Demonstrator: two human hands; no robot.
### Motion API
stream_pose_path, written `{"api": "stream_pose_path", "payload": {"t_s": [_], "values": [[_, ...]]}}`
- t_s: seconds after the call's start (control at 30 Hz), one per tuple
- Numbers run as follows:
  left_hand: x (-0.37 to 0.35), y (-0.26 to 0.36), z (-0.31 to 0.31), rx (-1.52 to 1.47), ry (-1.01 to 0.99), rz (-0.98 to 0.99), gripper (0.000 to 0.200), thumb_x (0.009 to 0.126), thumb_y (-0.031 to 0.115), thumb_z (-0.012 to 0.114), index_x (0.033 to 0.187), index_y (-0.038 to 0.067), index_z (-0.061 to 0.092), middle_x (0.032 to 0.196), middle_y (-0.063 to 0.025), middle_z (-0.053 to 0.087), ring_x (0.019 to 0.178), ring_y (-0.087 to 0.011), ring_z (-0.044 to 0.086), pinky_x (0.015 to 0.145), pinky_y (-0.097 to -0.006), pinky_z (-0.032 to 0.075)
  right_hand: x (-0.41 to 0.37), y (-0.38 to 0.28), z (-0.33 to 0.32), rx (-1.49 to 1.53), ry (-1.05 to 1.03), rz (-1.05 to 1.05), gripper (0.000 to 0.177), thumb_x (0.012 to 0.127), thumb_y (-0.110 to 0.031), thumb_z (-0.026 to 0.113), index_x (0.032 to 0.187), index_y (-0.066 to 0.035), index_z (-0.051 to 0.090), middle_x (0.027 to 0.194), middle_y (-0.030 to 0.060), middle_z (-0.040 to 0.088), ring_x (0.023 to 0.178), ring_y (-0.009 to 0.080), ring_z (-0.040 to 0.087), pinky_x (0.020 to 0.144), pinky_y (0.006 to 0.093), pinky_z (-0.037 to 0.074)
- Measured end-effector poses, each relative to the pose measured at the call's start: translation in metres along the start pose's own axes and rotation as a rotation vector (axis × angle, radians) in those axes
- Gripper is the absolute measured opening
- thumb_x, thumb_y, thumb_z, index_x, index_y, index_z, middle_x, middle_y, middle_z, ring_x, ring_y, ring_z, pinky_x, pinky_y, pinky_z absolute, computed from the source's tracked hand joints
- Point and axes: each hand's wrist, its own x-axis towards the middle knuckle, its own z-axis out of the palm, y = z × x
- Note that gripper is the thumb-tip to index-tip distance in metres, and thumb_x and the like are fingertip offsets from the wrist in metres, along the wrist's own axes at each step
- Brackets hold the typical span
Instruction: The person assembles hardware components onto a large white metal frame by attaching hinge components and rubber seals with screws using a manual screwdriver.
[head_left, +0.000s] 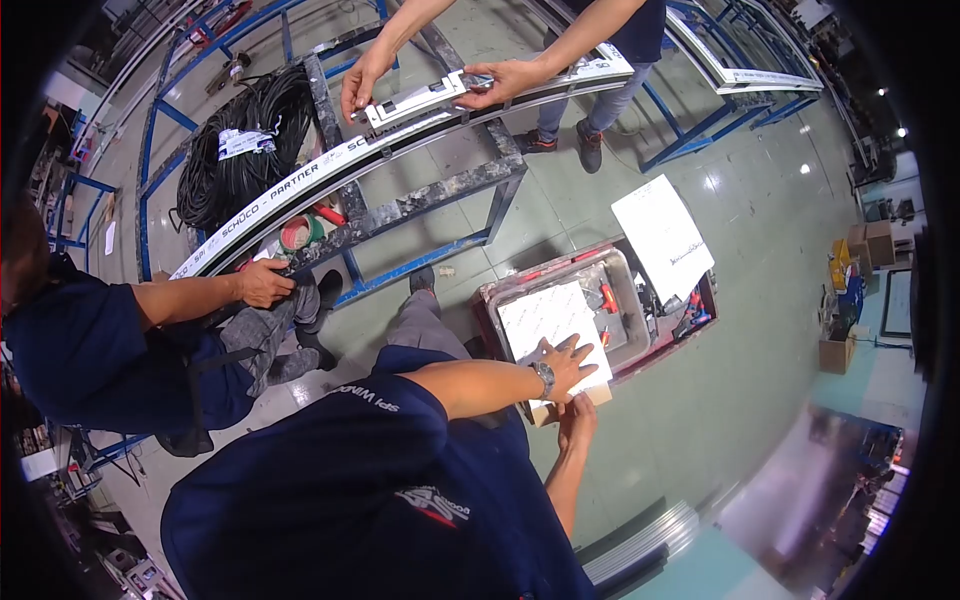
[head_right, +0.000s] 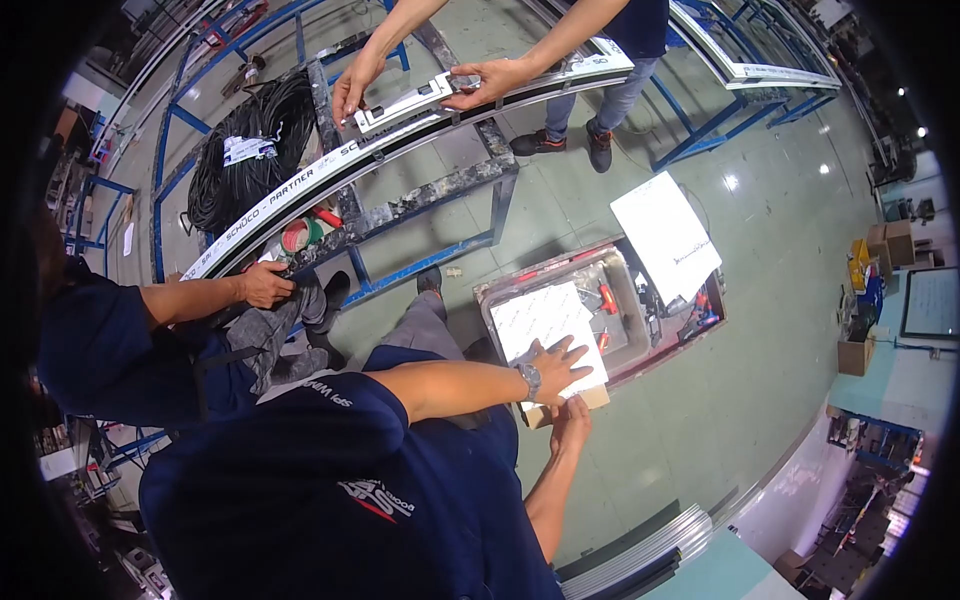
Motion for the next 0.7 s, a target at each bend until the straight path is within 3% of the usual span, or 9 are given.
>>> {"api": "stream_pose_path", "payload": {"t_s": [0.1,0.2,0.33,0.37,0.4,0.47,0.57,0.67,0.7], "values": [[0.002,-0.005,0.006,0.000,0.000,0.003,0.104,0.061,0.042,0.086,0.151,0.024,0.036,0.163,-0.0146,0.011,0.148,-0.0456,0.009,0.094,-0.0835,0.030,0.001,-0.005,-0.006,-0.053,-0.045,0.038,0.027,0.097,-0.005,0.053,0.122,0.005,0.053,0.098,0.0093,0.062,0.079,0.0203,0.064,0.074,0.0350,0.055],[-0.010,0.001,-0.002,0.003,0.008,-0.029,0.109,0.062,0.044,0.087,0.153,0.025,0.031,0.164,-0.0136,0.007,0.149,-0.0442,0.005,0.097,-0.0843,0.025,0.000,-0.013,-0.007,-0.075,-0.080,0.040,0.026,0.097,-0.007,0.056,0.120,0.004,0.055,0.096,0.0073,0.061,0.081,0.0204,0.062,0.073,0.0353,0.053],[-0.011,-0.001,0.002,0.089,-0.037,-0.076,0.113,0.062,0.048,0.086,0.155,0.029,0.025,0.165,-0.0122,0.000,0.149,-0.0445,0.001,0.093,-0.0882,0.020,-0.008,-0.048,0.026,0.032,-0.186,-0.203,0.021,0.093,-0.008,0.061,0.112,0.002,0.061,0.098,0.0077,0.062,0.084,0.0196,0.061,0.077,0.0346,0.051],[-0.015,-0.003,-0.004,0.067,-0.033,-0.112,0.113,0.062,0.049,0.085,0.155,0.030,0.025,0.165,-0.0111,0.000,0.149,-0.0447,0.000,0.093,-0.0887,0.019,-0.014,-0.072,0.055,-0.081,-0.068,-0.221,0.021,0.092,-0.007,0.061,0.111,0.001,0.062,0.101,0.0084,0.063,0.086,0.0184,0.061,0.080,0.0341,0.051],[-0.020,0.001,-0.007,0.048,-0.033,-0.142,0.113,0.062,0.050,0.085,0.156,0.031,0.024,0.165,-0.0100,-0.001,0.149,-0.0448,-0.001,0.092,-0.0892,0.018,-0.011,-0.087,0.066,-0.113,-0.110,-0.235,0.026,0.093,-0.007,0.061,0.117,0.002,0.062,0.106,0.0099,0.063,0.094,0.0179,0.060,0.085,0.0325,0.051],[-0.018,0.005,0.000,0.096,-0.073,-0.160,0.112,0.064,0.055,0.082,0.156,0.031,0.022,0.166,-0.0080,-0.001,0.149,-0.0443,-0.003,0.093,-0.0889,0.018,0.016,-0.079,0.052,-0.406,0.064,-0.366,0.034,0.095,-0.009,0.061,0.125,0.005,0.057,0.114,0.0126,0.062,0.099,0.0173,0.061,0.088,0.0300,0.050],[-0.013,-0.015,0.003,0.020,-0.030,-0.118,0.112,0.065,0.063,0.078,0.156,0.030,0.021,0.165,-0.0085,0.002,0.150,-0.0424,-0.001,0.093,-0.0891,0.016,0.045,-0.030,0.014,-0.534,0.300,-0.604,0.046,0.096,-0.017,0.063,0.134,0.004,0.049,0.108,0.0098,0.061,0.075,0.0114,0.054,0.066,0.0248,0.046],[-0.010,-0.042,0.006,-0.132,0.095,-0.296,0.111,0.067,0.060,0.078,0.156,0.023,0.023,0.164,-0.0132,0.003,0.150,-0.0410,0.000,0.099,-0.0851,0.015,0.042,-0.011,0.009,-0.271,0.316,-0.256,0.052,0.096,-0.021,0.065,0.134,0.009,0.045,0.103,0.0111,0.059,0.071,0.0100,0.052,0.063,0.0232,0.046],[-0.008,-0.048,0.003,-0.160,0.146,-0.390,0.109,0.068,0.056,0.079,0.155,0.021,0.023,0.164,-0.0149,0.005,0.150,-0.0401,0.002,0.101,-0.0832,0.015,0.042,-0.007,0.008,-0.380,0.292,-0.285,0.063,0.096,-0.031,0.066,0.134,0.013,0.042,0.096,0.0109,0.058,0.071,0.0087,0.051,0.061,0.0218,0.045]]}}
